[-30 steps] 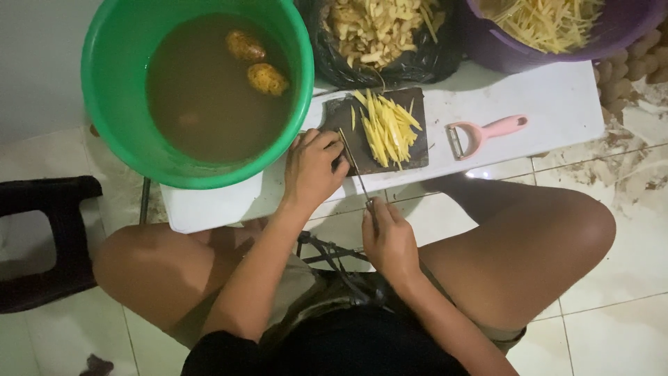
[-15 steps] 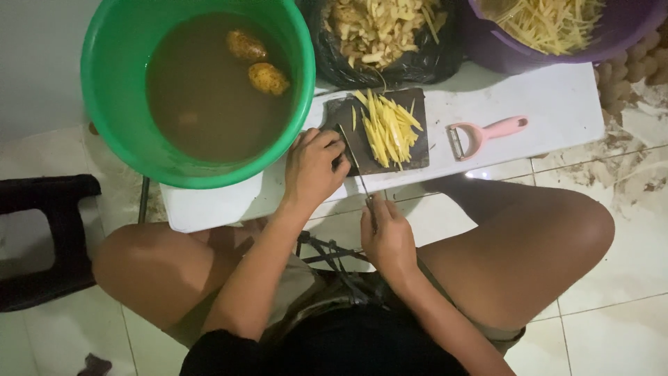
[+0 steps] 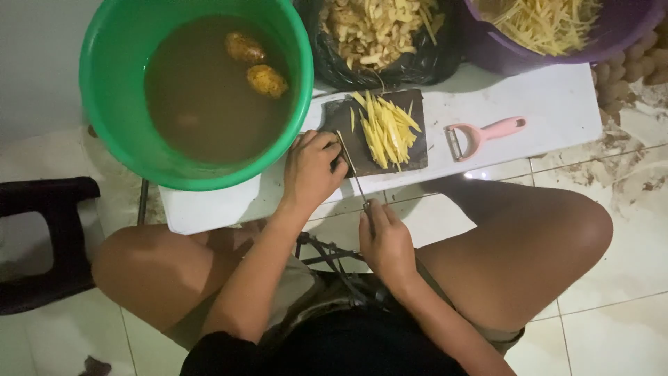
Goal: Cutting peeled potatoes into thin julienne strips using a kitchen knife on a small cutting board.
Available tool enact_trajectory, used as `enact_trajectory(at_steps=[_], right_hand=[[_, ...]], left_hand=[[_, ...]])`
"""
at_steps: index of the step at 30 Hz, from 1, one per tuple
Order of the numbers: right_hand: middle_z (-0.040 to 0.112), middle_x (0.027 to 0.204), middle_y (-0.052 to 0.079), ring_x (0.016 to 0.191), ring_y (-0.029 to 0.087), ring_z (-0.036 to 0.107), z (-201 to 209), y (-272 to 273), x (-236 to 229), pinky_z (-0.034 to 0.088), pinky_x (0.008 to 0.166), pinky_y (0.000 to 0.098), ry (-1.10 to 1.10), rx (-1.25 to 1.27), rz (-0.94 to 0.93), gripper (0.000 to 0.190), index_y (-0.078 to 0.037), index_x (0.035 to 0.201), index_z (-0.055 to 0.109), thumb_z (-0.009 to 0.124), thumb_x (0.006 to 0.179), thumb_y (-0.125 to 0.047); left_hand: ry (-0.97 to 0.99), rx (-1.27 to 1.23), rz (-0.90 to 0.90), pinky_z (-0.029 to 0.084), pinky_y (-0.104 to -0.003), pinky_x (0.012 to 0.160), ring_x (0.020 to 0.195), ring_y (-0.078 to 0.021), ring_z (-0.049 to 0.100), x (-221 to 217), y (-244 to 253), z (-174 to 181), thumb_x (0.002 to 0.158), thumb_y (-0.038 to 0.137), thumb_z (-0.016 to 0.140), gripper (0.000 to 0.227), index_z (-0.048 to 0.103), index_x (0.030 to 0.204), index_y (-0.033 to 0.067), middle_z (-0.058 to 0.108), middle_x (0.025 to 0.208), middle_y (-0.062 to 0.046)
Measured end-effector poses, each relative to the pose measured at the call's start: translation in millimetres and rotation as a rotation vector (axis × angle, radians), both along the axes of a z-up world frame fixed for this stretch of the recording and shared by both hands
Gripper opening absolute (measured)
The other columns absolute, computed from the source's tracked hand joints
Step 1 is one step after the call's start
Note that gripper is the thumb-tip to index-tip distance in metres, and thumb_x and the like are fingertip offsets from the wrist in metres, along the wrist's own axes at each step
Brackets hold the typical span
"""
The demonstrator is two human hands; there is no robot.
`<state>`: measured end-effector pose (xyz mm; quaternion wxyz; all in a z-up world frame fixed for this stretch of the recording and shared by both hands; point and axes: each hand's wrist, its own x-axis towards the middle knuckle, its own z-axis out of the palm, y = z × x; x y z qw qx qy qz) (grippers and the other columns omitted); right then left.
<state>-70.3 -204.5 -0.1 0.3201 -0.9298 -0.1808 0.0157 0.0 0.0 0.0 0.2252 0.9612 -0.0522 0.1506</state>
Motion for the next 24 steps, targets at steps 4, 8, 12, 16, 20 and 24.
enact_trajectory(at_steps=[4,8,12,16,20,24], right_hand=[[0.069,0.09,0.02,0.072,0.04,0.073,6,6,1,0.062,0.054,0.0443,-0.018,-0.021,0.009,0.023,0.002,0.116,0.068,0.063,0.099,-0.013],[0.066,0.087,0.018,0.07,0.039,0.073,12,10,6,0.062,0.051,0.0446,-0.016,-0.005,0.023,0.018,0.0,0.111,0.068,0.06,0.101,-0.012],[0.069,0.088,0.016,0.072,0.039,0.074,2,5,7,0.062,0.052,0.0408,-0.021,0.008,0.007,0.019,0.001,0.11,0.071,0.062,0.1,-0.012],[0.069,0.088,0.02,0.074,0.041,0.074,0,-6,4,0.062,0.054,0.0441,-0.041,-0.006,-0.03,0.02,0.005,0.108,0.071,0.065,0.098,-0.011],[0.069,0.089,0.02,0.073,0.04,0.074,-5,-6,0,0.062,0.052,0.0431,-0.005,0.037,0.003,0.025,0.006,0.116,0.069,0.064,0.099,-0.012],[0.069,0.09,0.021,0.074,0.041,0.074,9,-2,1,0.063,0.052,0.0436,-0.014,0.036,0.034,0.027,0.007,0.119,0.068,0.064,0.099,-0.011]], left_hand=[[-0.003,0.003,-0.004,0.048,-0.041,0.084,0.094,-0.0287,0.067,0,-1,-2,0.084,0.014,0.071,0.02,0.082,0.096,0.0019,0.075,0.097,-0.014],[0.014,0.028,0.018,0.047,-0.04,0.084,0.094,-0.0266,0.065,-1,-4,1,0.084,0.013,0.072,0.019,0.082,0.097,0.0038,0.074,0.098,-0.012],[0.027,-0.008,0.035,0.046,-0.039,0.083,0.093,-0.026,0.065,-1,-4,0,0.084,0.015,0.074,0.018,0.082,0.096,0.0044,0.074,0.096,-0.01],[0.016,-0.019,0.026,0.047,-0.038,0.083,0.092,-0.0237,0.066,-2,-4,0,0.085,0.012,0.072,0.013,0.081,0.091,0.0066,0.073,0.095,-0.008],[0.004,-0.019,0.022,0.049,-0.04,0.086,0.095,-0.0273,0.067,-1,-5,3,0.084,0.01,0.074,0.015,0.081,0.093,0.0017,0.073,0.095,-0.012],[0.011,-0.045,0.034,0.049,-0.04,0.087,0.097,-0.0279,0.068,-3,-6,4,0.083,0.009,0.076,0.017,0.081,0.094,-0.0017,0.073,0.095,-0.014]])
